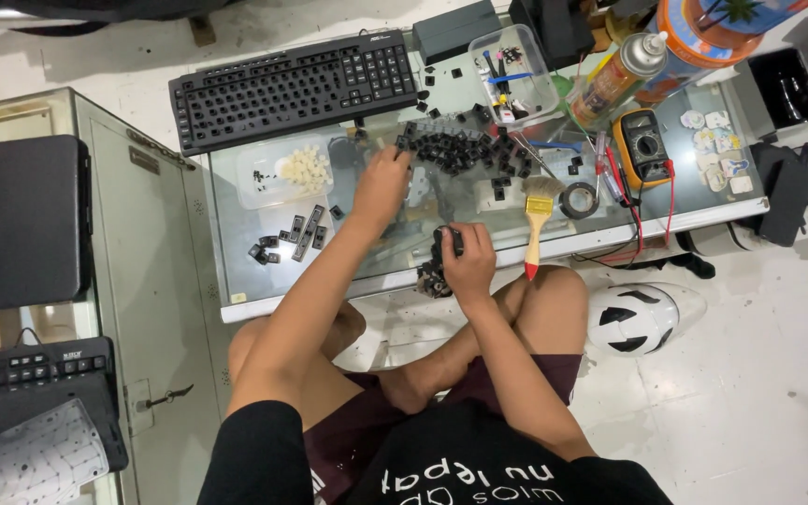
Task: The person sits on the floor in front of a glass desk and cleans individual black keyboard keycaps using a dark cloth. They pick up keycaps from a pile, wipe them, and place them into a separate pile. A paintbrush and other tools are visible on the desk but are not used.
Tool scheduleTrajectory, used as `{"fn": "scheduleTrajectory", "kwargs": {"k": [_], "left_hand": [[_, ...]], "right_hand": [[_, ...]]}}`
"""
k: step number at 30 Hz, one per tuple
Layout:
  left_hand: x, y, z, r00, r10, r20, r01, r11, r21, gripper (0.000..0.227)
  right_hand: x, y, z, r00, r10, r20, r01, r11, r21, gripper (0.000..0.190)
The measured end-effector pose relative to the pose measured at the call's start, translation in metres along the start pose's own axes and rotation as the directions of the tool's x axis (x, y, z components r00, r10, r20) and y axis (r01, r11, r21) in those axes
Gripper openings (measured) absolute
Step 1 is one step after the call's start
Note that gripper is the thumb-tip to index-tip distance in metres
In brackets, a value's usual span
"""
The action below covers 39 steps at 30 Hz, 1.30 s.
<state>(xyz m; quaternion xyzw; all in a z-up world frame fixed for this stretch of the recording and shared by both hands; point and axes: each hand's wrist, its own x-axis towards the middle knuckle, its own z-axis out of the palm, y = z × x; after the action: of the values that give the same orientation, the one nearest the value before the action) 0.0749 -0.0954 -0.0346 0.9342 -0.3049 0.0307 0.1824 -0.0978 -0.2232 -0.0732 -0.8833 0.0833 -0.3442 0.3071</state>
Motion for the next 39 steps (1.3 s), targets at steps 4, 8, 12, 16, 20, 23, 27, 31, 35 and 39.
{"fn": "scheduleTrajectory", "kwargs": {"k": [4, 8, 12, 16, 20, 23, 27, 31, 35, 39], "left_hand": [[-0.02, 0.0, -0.001, 0.998, -0.063, 0.03, 0.067, 0.985, -0.158, 0.007], [-0.043, 0.002, -0.002, 0.972, -0.211, 0.1, 0.229, 0.771, -0.595, 0.015], [-0.064, 0.027, -0.018, 0.898, -0.262, 0.353, 0.324, -0.149, -0.934, 0.023], [-0.072, 0.04, -0.015, 0.913, -0.208, 0.35, 0.253, -0.382, -0.889, 0.027], [-0.075, 0.055, -0.03, 0.944, -0.209, 0.255, 0.193, -0.275, -0.942, 0.024], [-0.08, 0.053, -0.042, 0.949, -0.255, 0.185, 0.147, -0.161, -0.976, 0.021], [-0.088, 0.052, -0.042, 0.926, -0.337, 0.171, 0.137, -0.123, -0.983, 0.02], [-0.089, 0.061, -0.048, 0.923, -0.344, 0.171, 0.129, -0.141, -0.981, 0.021], [-0.088, 0.071, -0.051, 0.922, -0.355, 0.154, 0.104, -0.158, -0.982, 0.022], [-0.097, 0.076, -0.054, 0.931, -0.332, 0.153, 0.149, -0.036, -0.988, 0.022]], "right_hand": [[-0.001, 0.001, 0.001, 1.0, 0.007, 0.001, -0.007, 1.0, 0.009, 0.01], [0.002, -0.002, -0.001, 1.0, 0.011, -0.011, -0.011, 0.999, 0.031, 0.01], [0.017, -0.022, -0.017, 0.994, 0.103, -0.037, -0.093, 0.973, 0.209, 0.012], [0.034, -0.035, -0.03, 0.945, 0.321, -0.065, -0.248, 0.83, 0.499, 0.014], [0.061, -0.081, -0.036, 0.97, 0.235, -0.059, -0.165, 0.818, 0.551, 0.017], [0.064, -0.093, -0.026, 0.98, 0.201, 0.0, -0.167, 0.815, 0.555, 0.019], [0.058, -0.1, -0.014, 0.939, 0.345, 0.016, -0.293, 0.772, 0.564, 0.017], [0.064, -0.091, -0.013, 0.919, 0.392, 0.04, -0.345, 0.751, 0.563, 0.011], [0.062, -0.092, -0.027, 0.92, 0.39, -0.052, -0.291, 0.763, 0.577, 0.007], [0.044, -0.086, -0.021, 0.947, 0.319, -0.046, -0.247, 0.809, 0.533, 0.013]]}}
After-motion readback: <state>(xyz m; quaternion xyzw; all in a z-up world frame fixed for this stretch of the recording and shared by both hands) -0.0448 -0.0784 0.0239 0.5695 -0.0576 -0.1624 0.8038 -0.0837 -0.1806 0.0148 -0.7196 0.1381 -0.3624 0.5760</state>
